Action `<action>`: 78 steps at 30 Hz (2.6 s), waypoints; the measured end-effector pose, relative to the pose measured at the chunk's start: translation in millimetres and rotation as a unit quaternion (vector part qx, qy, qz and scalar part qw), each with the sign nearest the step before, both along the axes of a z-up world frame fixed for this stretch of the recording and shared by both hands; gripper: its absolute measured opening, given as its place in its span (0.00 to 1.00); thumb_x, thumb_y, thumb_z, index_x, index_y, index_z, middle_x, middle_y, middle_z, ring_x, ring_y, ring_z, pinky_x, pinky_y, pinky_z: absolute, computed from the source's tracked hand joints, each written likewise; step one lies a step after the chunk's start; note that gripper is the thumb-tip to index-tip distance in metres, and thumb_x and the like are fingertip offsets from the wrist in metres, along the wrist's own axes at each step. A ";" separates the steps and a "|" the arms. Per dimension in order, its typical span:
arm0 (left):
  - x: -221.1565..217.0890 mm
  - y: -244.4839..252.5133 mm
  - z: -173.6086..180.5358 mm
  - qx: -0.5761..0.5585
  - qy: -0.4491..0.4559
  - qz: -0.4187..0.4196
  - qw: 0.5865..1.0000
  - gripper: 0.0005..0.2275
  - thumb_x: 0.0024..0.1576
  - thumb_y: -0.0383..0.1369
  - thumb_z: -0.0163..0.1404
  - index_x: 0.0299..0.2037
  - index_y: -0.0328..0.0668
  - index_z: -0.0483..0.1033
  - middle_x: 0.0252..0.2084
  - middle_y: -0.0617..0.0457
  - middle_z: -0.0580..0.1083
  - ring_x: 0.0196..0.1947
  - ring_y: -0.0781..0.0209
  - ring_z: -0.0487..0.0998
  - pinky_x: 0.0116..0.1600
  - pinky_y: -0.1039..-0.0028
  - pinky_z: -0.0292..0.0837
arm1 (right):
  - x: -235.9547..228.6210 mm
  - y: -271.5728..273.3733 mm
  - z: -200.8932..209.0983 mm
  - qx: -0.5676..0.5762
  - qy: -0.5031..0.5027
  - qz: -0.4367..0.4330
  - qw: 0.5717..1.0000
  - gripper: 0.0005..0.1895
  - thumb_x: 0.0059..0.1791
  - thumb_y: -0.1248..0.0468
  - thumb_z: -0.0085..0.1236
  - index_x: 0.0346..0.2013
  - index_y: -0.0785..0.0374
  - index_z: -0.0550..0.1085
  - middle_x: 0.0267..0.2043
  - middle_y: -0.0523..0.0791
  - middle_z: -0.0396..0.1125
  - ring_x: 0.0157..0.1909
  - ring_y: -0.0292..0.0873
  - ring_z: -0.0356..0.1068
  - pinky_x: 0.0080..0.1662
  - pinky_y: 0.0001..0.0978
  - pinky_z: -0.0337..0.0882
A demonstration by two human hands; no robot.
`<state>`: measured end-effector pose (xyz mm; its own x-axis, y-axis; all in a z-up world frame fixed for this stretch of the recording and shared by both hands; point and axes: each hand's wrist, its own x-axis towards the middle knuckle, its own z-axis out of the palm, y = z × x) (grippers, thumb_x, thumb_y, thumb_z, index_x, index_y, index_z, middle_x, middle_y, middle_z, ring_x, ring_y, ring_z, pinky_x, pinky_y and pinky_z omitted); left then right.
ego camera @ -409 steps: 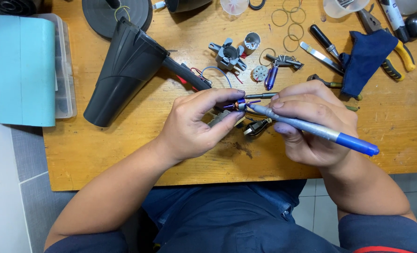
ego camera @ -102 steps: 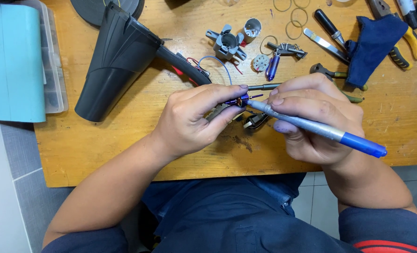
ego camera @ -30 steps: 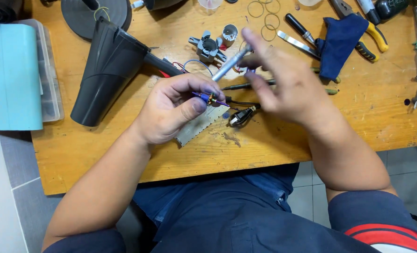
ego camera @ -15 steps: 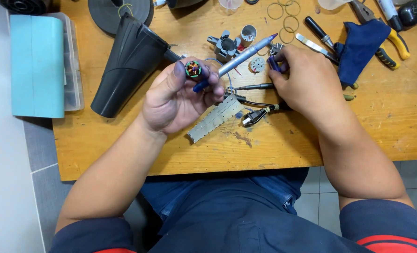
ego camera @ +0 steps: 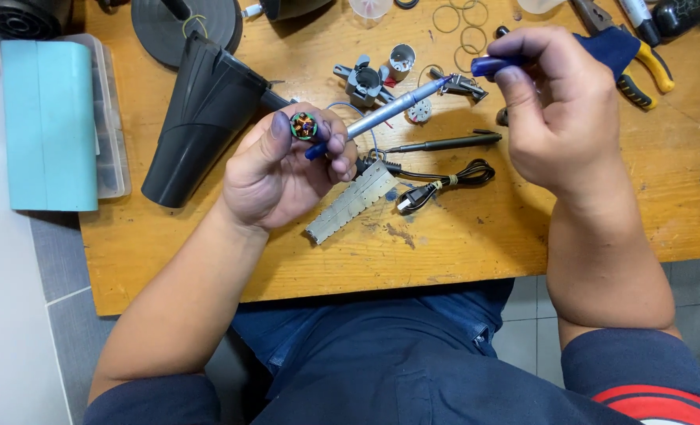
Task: Testing and marking a small electric motor component before assembling it into a housing on a workshop table.
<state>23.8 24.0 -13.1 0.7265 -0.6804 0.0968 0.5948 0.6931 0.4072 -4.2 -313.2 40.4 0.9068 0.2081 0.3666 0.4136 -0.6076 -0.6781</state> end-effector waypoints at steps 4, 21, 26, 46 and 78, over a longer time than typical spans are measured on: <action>0.9 0.6 -1.0 0.007 0.000 -0.003 1.000 0.15 0.75 0.40 0.57 0.53 0.32 0.80 0.49 0.42 0.75 0.49 0.48 0.75 0.59 0.62 0.74 | -2.6 8.5 0.8 0.005 0.006 0.009 1.000 0.11 0.70 0.81 0.50 0.67 0.83 0.75 0.61 0.63 0.74 0.62 0.59 0.78 0.67 0.45 0.78; -6.6 -6.4 -5.6 0.043 -0.052 -0.008 0.998 0.14 0.73 0.35 0.61 0.55 0.26 0.82 0.52 0.36 0.79 0.50 0.44 0.82 0.58 0.60 0.81 | -10.0 22.0 -2.0 0.073 0.161 0.079 0.981 0.09 0.61 0.70 0.55 0.55 0.70 0.77 0.46 0.48 0.74 0.38 0.39 0.68 0.41 0.28 0.71; -16.0 -21.5 -22.3 0.053 -0.082 0.013 0.995 0.16 0.72 0.37 0.57 0.53 0.24 0.82 0.47 0.32 0.82 0.47 0.49 0.89 0.57 0.61 0.89 | -9.1 20.8 -17.2 0.142 0.163 0.115 0.969 0.08 0.54 0.68 0.70 0.47 0.66 0.84 0.32 0.47 0.79 0.37 0.34 0.74 0.40 0.33 0.77; -19.1 -16.8 -9.6 0.055 -0.101 -0.035 0.993 0.18 0.77 0.32 0.56 0.69 0.21 0.77 0.75 0.28 0.74 0.78 0.40 0.77 0.88 0.58 0.71 | -30.3 9.3 -0.2 0.431 0.088 0.114 0.891 0.14 0.74 0.50 0.43 0.54 0.56 0.66 0.43 0.54 0.72 0.50 0.55 0.81 0.67 0.57 0.89; -0.4 -15.1 -14.0 0.116 -0.015 0.094 0.989 0.15 0.75 0.36 0.56 0.60 0.26 0.79 0.60 0.33 0.80 0.56 0.43 0.83 0.63 0.55 0.86 | -25.8 -3.8 -14.6 -0.254 0.005 -0.067 0.965 0.29 0.65 0.61 0.61 0.78 0.77 0.74 0.63 0.65 0.71 0.62 0.69 0.67 0.63 0.61 0.68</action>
<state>23.4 8.9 -27.1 0.8414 -0.5399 -0.0232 0.4497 0.6759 0.5839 -30.0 -317.0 25.8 0.9412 0.2388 0.2391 0.3029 -0.9099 -0.2833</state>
